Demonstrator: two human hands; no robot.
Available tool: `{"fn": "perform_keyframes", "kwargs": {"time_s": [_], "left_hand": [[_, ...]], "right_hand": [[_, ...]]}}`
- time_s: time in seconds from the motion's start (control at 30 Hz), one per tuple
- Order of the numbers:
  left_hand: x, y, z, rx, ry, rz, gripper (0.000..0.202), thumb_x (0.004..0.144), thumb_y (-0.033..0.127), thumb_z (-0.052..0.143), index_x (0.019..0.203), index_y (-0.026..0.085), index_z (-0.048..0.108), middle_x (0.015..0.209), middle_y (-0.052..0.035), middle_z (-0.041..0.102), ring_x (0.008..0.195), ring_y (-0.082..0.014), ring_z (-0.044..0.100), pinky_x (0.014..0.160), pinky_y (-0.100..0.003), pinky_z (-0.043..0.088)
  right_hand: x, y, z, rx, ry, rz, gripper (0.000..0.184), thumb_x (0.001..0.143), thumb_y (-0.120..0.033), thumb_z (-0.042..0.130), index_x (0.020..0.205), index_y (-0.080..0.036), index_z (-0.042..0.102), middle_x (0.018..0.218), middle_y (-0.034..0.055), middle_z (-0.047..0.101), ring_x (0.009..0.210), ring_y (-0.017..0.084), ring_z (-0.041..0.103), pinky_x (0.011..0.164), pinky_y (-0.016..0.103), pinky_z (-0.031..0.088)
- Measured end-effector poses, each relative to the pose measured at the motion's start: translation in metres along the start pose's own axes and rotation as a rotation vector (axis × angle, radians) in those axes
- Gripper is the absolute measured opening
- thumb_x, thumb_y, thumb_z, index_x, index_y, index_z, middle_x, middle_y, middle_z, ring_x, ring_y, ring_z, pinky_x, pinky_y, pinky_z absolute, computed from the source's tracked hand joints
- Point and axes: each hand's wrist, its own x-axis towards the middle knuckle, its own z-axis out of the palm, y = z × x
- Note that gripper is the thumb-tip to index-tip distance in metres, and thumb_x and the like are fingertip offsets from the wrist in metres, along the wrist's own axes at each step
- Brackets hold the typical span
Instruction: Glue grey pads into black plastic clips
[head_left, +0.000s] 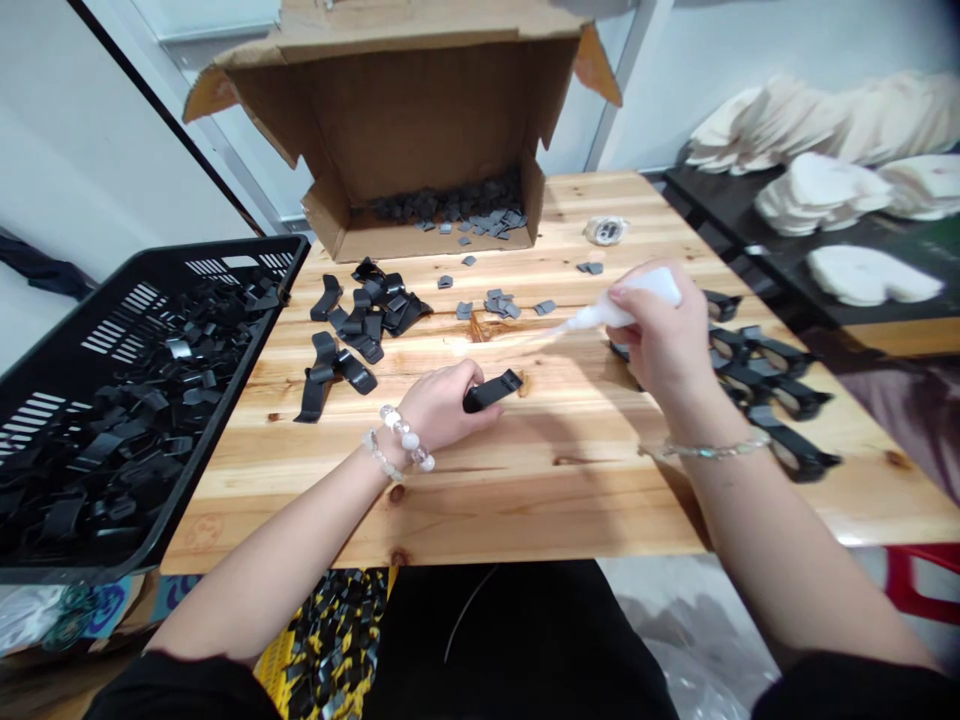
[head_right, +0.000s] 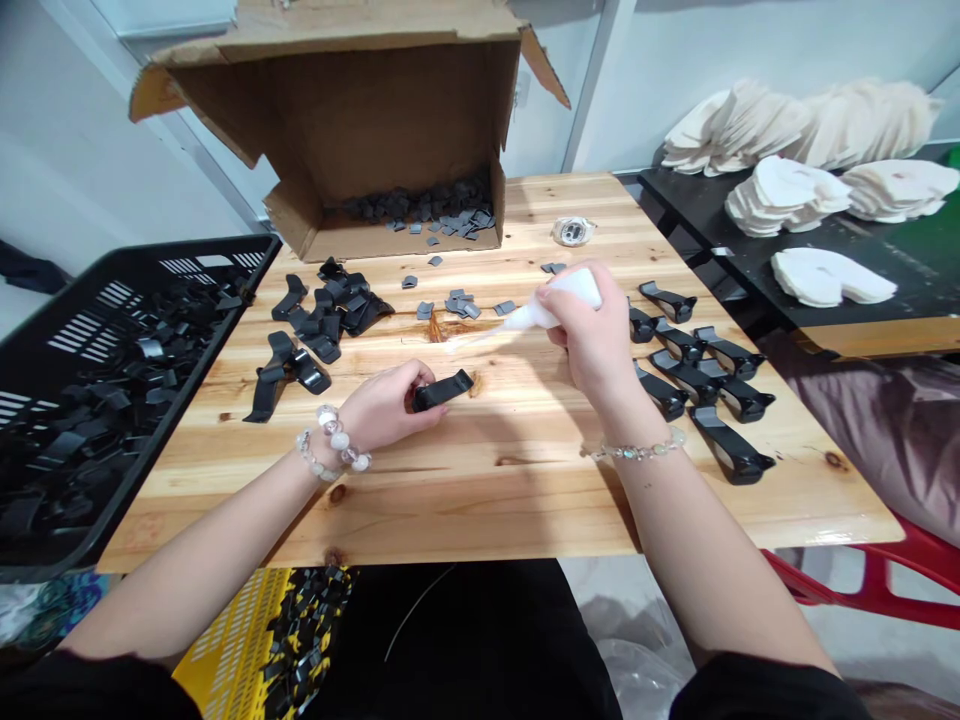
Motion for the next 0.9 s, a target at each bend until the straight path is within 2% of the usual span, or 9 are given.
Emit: {"fn": "perform_keyframes", "kwargs": {"time_s": [0.1,0.17,0.3,0.4,0.5,0.6,0.77,0.9], "left_hand": [[0.000,0.001,0.000,0.001,0.002,-0.012,0.030,0.081,0.049,0.058,0.092,0.022,0.053,0.076,-0.0007,0.061,0.064,-0.0168,0.052,0.058,-0.028,0.033],[-0.001,0.001,0.001,-0.002,0.003,-0.018,0.030,0.083,0.051,0.055,0.093,0.022,0.055,0.078,-0.0011,0.062,0.065,-0.0172,0.053,0.059,-0.028,0.034],[-0.001,0.002,0.000,-0.029,-0.010,-0.053,0.035,0.087,0.056,0.047,0.089,0.023,0.059,0.074,-0.0007,0.062,0.064,-0.0173,0.053,0.058,-0.028,0.034],[-0.002,0.002,-0.002,-0.065,-0.028,-0.098,0.034,0.088,0.054,0.046,0.084,0.023,0.059,0.069,0.0004,0.061,0.060,-0.0164,0.050,0.055,-0.028,0.032],[-0.002,0.000,-0.005,-0.118,-0.058,-0.141,0.027,0.084,0.047,0.051,0.077,0.022,0.056,0.065,0.0013,0.059,0.057,-0.0153,0.048,0.054,-0.027,0.031],[-0.001,-0.002,-0.007,-0.202,-0.090,-0.193,0.021,0.078,0.040,0.056,0.070,0.021,0.052,0.062,0.0022,0.056,0.056,-0.0143,0.046,0.052,-0.026,0.031],[0.001,0.000,-0.012,-0.403,-0.096,-0.268,0.017,0.076,0.033,0.056,0.069,0.019,0.051,0.060,0.0030,0.053,0.054,-0.0118,0.045,0.052,-0.023,0.033],[0.002,-0.002,-0.015,-0.576,-0.092,-0.286,0.018,0.080,0.032,0.053,0.069,0.019,0.048,0.051,0.0053,0.048,0.047,-0.0095,0.041,0.049,-0.021,0.030]], "right_hand": [[0.006,0.000,-0.003,0.140,0.092,0.058,0.028,0.065,-0.029,0.074,0.077,-0.022,0.050,0.061,-0.0057,0.044,0.045,0.005,0.030,0.037,0.020,0.020],[0.009,0.002,-0.004,0.185,0.106,0.117,0.035,0.064,-0.033,0.076,0.082,-0.024,0.048,0.061,-0.0065,0.046,0.046,0.006,0.035,0.037,0.018,0.023],[0.010,0.008,-0.005,0.191,0.031,0.291,0.037,0.064,-0.037,0.075,0.081,-0.023,0.045,0.062,-0.0033,0.056,0.050,0.009,0.050,0.036,0.015,0.025],[0.008,0.014,-0.003,0.189,-0.055,0.378,0.036,0.061,-0.033,0.075,0.076,-0.020,0.045,0.075,0.0017,0.064,0.062,0.011,0.060,0.039,0.016,0.037],[0.008,0.024,-0.001,0.106,-0.106,0.349,0.034,0.057,-0.030,0.074,0.075,-0.019,0.048,0.080,0.0023,0.065,0.069,0.012,0.062,0.048,0.019,0.048],[0.009,0.039,-0.002,0.002,-0.078,0.271,0.039,0.053,-0.028,0.077,0.082,-0.019,0.052,0.080,0.0002,0.063,0.069,0.012,0.061,0.061,0.025,0.054],[0.008,0.068,-0.003,-0.259,-0.022,0.134,0.043,0.051,-0.024,0.078,0.087,-0.018,0.056,0.087,0.0018,0.064,0.079,0.015,0.061,0.078,0.033,0.052],[0.007,0.076,-0.002,-0.463,-0.019,0.075,0.039,0.057,-0.025,0.076,0.089,-0.019,0.054,0.090,0.0042,0.064,0.080,0.018,0.061,0.079,0.037,0.050]]}}
